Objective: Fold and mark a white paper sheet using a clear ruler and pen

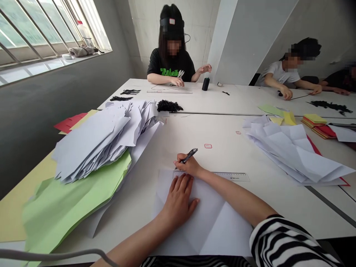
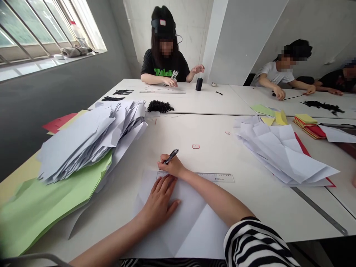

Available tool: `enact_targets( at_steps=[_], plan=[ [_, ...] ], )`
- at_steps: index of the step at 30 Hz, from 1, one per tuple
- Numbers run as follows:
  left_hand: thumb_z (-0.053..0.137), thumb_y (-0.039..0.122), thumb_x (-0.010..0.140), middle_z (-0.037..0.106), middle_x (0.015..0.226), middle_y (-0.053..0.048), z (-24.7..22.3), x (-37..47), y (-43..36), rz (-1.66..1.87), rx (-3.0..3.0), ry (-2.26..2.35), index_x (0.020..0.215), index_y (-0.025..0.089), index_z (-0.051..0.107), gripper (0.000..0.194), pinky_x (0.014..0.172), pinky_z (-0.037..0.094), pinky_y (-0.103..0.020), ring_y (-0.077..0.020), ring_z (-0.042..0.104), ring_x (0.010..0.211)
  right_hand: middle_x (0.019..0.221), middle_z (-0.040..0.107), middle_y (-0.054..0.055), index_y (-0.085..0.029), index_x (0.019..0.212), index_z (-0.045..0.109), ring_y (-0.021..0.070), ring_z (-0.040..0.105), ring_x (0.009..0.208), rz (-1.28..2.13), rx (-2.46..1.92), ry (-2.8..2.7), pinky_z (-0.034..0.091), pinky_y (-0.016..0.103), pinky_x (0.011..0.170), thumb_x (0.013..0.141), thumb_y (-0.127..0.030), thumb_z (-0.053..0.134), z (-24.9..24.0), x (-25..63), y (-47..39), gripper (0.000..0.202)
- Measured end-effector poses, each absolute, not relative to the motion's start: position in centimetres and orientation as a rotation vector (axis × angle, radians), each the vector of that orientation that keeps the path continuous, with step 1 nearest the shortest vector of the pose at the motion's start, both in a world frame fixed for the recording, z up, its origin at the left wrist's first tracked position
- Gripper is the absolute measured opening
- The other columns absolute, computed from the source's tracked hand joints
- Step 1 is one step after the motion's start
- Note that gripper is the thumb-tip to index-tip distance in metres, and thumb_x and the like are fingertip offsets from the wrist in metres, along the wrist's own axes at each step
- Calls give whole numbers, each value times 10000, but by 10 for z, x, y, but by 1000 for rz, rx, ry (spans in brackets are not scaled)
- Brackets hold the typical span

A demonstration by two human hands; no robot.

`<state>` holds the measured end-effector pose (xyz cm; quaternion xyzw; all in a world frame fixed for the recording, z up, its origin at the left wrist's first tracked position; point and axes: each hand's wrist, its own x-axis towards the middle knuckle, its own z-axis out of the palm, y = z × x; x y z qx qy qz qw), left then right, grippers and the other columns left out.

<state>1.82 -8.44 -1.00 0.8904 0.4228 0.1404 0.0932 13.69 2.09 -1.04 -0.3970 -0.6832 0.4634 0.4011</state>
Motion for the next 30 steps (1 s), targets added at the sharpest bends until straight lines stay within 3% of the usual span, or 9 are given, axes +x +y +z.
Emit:
enact_targets(
  at_steps=[5,30],
  plan=[
    [443,374,826,402,1335,-125,-8,19,-84,444,2628,1238,1344,151,315,578,1055,225,-513,-301,294,1279,508,309,-75,-204,551,289,78,308,491,1128,-1007,-1785,273,218,478,722,-277,498,-8,137,21,280],
    [453,377,818,401,1335,-122,-8,21,-83,459,2633,1230,1344,160,321,584,1057,216,-504,-297,291,1279,530,329,-73,-205,558,296,85,319,519,1122,-1039,-1810,277,224,509,724,-294,495,-12,138,21,274]
  ],
)
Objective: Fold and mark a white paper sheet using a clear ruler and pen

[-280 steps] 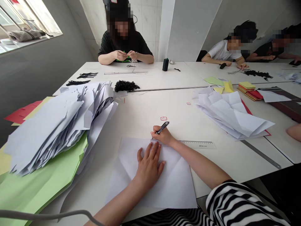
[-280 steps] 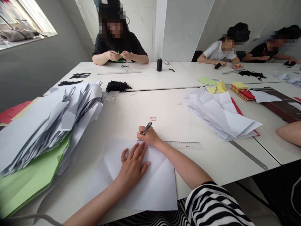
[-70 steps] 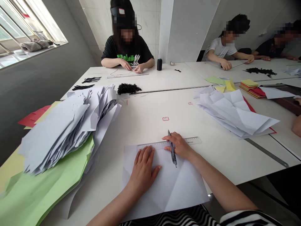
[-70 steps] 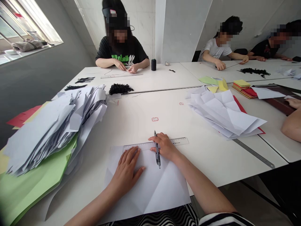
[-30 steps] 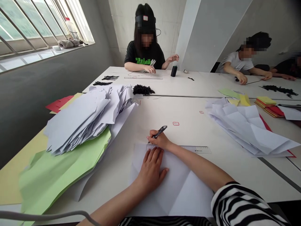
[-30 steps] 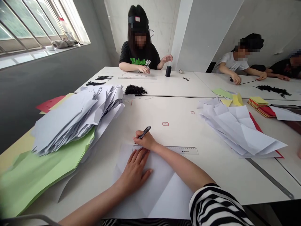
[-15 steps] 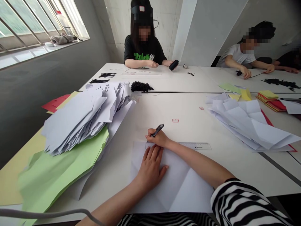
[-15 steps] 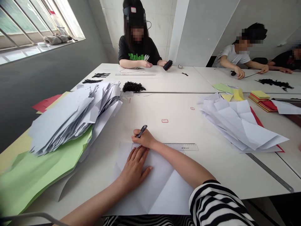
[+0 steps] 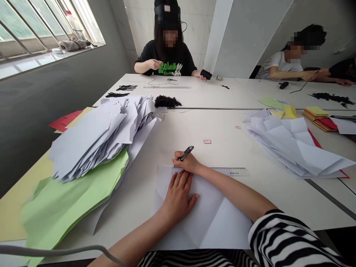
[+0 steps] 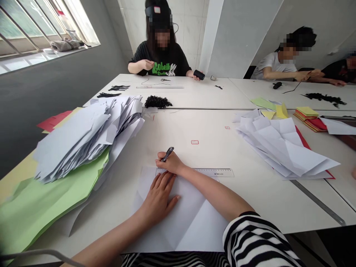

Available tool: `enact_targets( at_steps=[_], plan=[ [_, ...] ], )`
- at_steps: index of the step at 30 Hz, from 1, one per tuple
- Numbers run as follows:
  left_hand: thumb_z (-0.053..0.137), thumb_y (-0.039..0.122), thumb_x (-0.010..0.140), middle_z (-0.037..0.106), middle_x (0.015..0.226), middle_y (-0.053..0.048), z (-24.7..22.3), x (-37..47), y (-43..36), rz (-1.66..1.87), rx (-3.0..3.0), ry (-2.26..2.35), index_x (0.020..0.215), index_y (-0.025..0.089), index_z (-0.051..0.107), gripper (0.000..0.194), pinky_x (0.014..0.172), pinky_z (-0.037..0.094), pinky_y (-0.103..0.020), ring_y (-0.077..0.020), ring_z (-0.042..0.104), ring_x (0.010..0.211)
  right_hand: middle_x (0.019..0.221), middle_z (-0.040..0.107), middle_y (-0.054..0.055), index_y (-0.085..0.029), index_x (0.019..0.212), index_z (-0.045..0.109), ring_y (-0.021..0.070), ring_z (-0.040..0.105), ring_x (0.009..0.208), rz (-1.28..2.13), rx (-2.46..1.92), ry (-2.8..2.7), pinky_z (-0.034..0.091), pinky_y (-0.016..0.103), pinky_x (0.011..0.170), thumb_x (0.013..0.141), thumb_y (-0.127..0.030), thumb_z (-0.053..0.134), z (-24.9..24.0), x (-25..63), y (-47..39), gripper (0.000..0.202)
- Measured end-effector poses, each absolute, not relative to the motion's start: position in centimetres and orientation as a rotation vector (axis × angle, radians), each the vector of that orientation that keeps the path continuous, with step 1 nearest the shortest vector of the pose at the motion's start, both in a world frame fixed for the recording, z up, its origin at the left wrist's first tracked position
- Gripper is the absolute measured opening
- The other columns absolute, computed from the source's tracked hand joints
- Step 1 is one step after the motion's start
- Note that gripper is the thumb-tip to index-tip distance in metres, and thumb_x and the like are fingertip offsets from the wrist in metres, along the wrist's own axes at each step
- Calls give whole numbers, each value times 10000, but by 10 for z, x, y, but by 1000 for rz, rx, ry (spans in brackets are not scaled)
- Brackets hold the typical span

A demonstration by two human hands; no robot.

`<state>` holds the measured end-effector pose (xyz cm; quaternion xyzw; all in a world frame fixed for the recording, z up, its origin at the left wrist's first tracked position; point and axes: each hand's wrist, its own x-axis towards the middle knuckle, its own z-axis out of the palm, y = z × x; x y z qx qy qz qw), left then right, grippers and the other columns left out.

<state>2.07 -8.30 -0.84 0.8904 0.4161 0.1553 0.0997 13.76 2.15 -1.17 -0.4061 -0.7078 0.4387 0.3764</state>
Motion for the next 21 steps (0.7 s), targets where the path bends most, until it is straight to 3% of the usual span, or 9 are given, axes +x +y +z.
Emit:
enact_targets(
  at_steps=[21],
  plan=[
    [443,382,824,396,1341,-121,-8,20,-84,417,2649,1251,1332,133,338,575,1075,193,-480,-285,278,1286,503,361,-79,-199,552,330,75,351,495,1150,-1000,-1743,296,211,490,724,-267,527,-10,137,21,271]
  ],
)
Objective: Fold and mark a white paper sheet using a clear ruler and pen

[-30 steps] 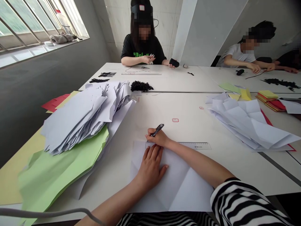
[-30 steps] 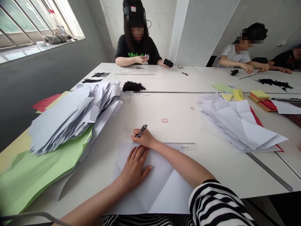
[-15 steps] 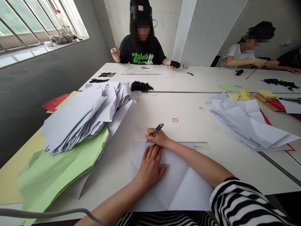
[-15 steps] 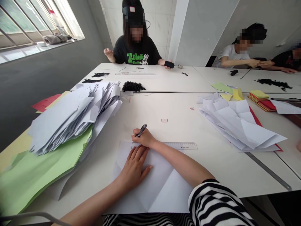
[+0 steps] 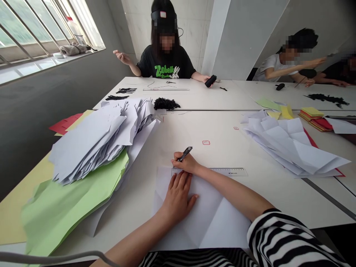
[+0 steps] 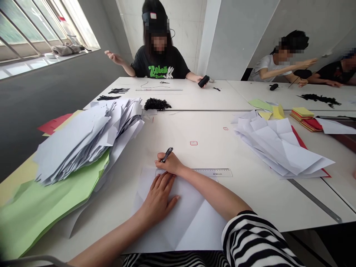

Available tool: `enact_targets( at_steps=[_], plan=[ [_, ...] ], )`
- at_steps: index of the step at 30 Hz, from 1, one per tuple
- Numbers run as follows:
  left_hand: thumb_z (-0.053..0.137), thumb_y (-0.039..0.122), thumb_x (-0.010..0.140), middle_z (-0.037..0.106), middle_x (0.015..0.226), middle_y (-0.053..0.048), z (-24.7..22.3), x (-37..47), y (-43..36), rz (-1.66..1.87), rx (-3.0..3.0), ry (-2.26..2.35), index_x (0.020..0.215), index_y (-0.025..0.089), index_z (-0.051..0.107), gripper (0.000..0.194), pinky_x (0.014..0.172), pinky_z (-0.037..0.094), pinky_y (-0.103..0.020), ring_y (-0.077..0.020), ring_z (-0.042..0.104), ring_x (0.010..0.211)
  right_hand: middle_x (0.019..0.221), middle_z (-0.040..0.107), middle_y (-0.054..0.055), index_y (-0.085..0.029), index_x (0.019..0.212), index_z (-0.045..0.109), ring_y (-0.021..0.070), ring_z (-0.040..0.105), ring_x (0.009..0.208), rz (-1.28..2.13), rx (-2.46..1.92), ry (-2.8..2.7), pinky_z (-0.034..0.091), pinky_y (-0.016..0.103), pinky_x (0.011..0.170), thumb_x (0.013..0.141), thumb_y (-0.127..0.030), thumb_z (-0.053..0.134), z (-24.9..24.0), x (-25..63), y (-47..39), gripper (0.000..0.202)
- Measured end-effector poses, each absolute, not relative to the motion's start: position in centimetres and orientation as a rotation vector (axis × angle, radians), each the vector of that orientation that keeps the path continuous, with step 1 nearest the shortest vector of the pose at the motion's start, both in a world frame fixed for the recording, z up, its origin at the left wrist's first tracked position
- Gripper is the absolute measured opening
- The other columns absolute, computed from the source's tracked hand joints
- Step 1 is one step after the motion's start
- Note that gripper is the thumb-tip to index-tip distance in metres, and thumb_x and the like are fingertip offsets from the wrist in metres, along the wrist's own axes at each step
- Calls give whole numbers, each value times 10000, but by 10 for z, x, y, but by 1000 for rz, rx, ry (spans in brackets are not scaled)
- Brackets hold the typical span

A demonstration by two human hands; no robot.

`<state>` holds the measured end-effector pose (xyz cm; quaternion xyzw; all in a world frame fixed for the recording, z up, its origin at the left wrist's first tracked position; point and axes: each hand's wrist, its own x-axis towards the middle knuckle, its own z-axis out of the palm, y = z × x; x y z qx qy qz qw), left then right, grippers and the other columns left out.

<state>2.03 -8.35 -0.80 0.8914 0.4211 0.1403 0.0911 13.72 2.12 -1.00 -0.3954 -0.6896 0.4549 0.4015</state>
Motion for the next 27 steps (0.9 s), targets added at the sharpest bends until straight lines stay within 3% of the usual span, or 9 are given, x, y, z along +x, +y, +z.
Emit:
enact_targets(
  at_steps=[5,9,15,21,27],
  plan=[
    [429,393,836,376,1365,-120,-10,19,-83,426,2699,1254,1327,136,345,561,1059,218,-493,-295,283,1284,515,475,-63,-205,615,401,92,475,490,1225,-980,-1551,380,214,478,767,-371,540,-8,142,29,264],
    [428,399,839,359,1382,-112,-12,18,-84,427,2720,1256,1330,140,338,562,1062,220,-485,-290,284,1287,658,591,-22,-195,733,528,98,532,559,1216,-942,-1503,449,236,546,727,-414,621,6,171,25,237],
    [439,393,840,358,1380,-122,-15,18,-80,423,2708,1256,1322,134,344,556,1071,214,-477,-280,287,1285,814,663,13,-227,906,621,146,622,695,878,-1211,-1765,494,291,669,842,-407,495,15,250,-19,229],
    [490,410,822,367,1358,-134,-10,20,-59,458,2587,1250,1297,137,378,560,1061,230,-493,-295,298,1266,1077,632,30,-258,1048,617,220,554,1035,485,-1267,-2040,445,395,900,806,-339,569,-15,284,-56,259],
    [387,297,893,404,1330,-108,0,9,-40,512,2363,1026,1248,154,451,387,1043,309,-416,-232,357,1240,1133,611,8,-280,1083,600,231,515,1093,377,-1287,-2075,412,432,948,825,-288,549,-31,285,-62,263]
  ],
)
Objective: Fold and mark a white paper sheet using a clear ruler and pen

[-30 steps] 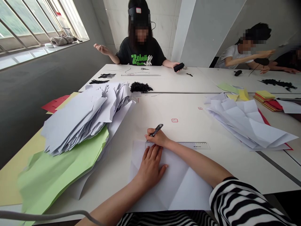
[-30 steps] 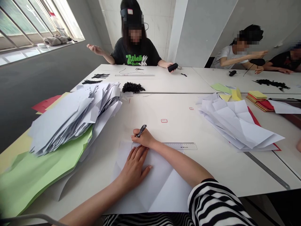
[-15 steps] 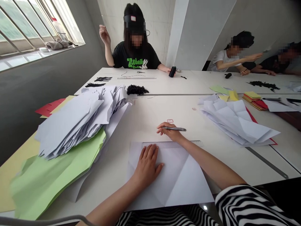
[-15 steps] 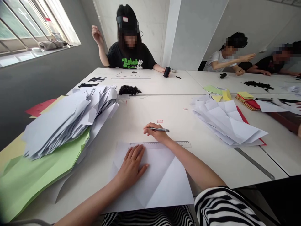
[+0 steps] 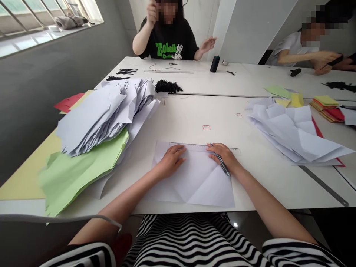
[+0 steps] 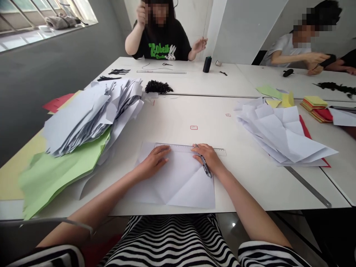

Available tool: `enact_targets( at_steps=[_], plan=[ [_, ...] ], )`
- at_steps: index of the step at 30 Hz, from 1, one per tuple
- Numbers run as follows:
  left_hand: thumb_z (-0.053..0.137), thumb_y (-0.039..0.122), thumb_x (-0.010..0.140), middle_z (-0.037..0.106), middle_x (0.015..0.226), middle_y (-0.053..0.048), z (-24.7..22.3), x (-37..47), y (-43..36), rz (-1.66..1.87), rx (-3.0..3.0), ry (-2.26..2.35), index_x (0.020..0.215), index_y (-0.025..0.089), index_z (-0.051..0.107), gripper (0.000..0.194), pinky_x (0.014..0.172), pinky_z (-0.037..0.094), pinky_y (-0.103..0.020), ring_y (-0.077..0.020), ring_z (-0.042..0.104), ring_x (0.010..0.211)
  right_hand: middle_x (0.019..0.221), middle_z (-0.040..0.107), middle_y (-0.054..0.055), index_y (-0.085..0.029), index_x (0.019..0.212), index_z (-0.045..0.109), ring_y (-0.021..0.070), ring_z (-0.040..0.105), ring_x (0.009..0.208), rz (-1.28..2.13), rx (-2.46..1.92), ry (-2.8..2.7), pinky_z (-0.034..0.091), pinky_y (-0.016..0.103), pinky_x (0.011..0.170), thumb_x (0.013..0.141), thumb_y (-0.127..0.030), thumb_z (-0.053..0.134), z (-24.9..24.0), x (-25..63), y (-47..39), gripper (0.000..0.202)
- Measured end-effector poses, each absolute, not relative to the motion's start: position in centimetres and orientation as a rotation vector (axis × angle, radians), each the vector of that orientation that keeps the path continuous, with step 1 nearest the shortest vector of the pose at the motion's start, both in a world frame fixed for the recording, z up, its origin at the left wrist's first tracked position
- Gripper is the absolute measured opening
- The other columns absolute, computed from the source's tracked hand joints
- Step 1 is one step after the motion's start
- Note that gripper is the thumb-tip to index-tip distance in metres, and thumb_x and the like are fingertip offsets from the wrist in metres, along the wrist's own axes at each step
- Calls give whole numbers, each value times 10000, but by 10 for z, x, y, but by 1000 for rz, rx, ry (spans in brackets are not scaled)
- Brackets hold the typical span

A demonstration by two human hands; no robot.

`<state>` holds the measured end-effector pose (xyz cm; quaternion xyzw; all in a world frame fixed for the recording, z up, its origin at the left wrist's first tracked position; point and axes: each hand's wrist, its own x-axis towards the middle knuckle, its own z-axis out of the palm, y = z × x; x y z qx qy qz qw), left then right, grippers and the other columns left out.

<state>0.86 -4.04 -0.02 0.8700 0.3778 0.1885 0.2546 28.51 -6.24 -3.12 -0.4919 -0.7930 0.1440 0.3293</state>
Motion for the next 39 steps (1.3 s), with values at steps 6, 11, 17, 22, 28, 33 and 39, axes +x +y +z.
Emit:
enact_targets(
  at_steps=[6,11,17,22,28,33,39],
  plan=[
    [348,264,911,441,1326,-29,3,-10,-37,538,2246,922,1245,238,460,353,1036,345,-370,-176,354,1261,1140,607,-4,-283,1081,595,224,511,1103,394,-1304,-2057,419,432,941,841,-261,521,-28,284,-68,252],
    [365,233,900,445,1326,-34,3,-13,-37,530,2272,920,1239,239,467,354,1035,352,-373,-179,351,1267,1134,612,2,-278,1083,596,223,514,1099,391,-1311,-2046,416,434,944,839,-249,519,-28,283,-67,257],
    [425,218,866,364,1392,-43,0,-12,-43,422,2545,899,1239,236,467,376,1075,265,-453,-217,242,1325,1099,624,20,-263,1051,617,214,542,1040,345,-1315,-1993,451,400,905,853,-222,487,-29,281,-63,241],
    [400,220,881,312,1426,-38,0,-14,-48,349,2686,961,1281,243,425,402,1077,228,-491,-233,185,1342,1022,644,39,-254,1044,624,217,557,988,268,-1398,-1955,462,392,867,857,-254,492,-28,282,-60,229],
    [405,218,878,352,1405,-44,9,-21,-59,320,2738,993,1224,232,487,356,1066,248,-501,-236,214,1334,1007,635,67,-242,1061,614,239,555,978,183,-1485,-1843,451,434,862,852,-307,489,-28,304,-57,252],
    [421,216,873,462,1327,-23,30,-31,-85,449,2712,1020,1222,260,487,358,1022,358,-446,-219,332,1283,1004,625,63,-241,1032,625,224,572,968,233,-1564,-1716,455,411,873,845,-344,479,-21,331,-57,258],
    [448,255,868,492,1300,24,51,-26,-135,262,2637,932,1282,348,412,426,951,453,-351,-182,471,1176,988,632,52,-238,1048,613,213,590,956,275,-1672,-1620,465,381,858,874,-342,402,-14,344,-63,292]
  ],
)
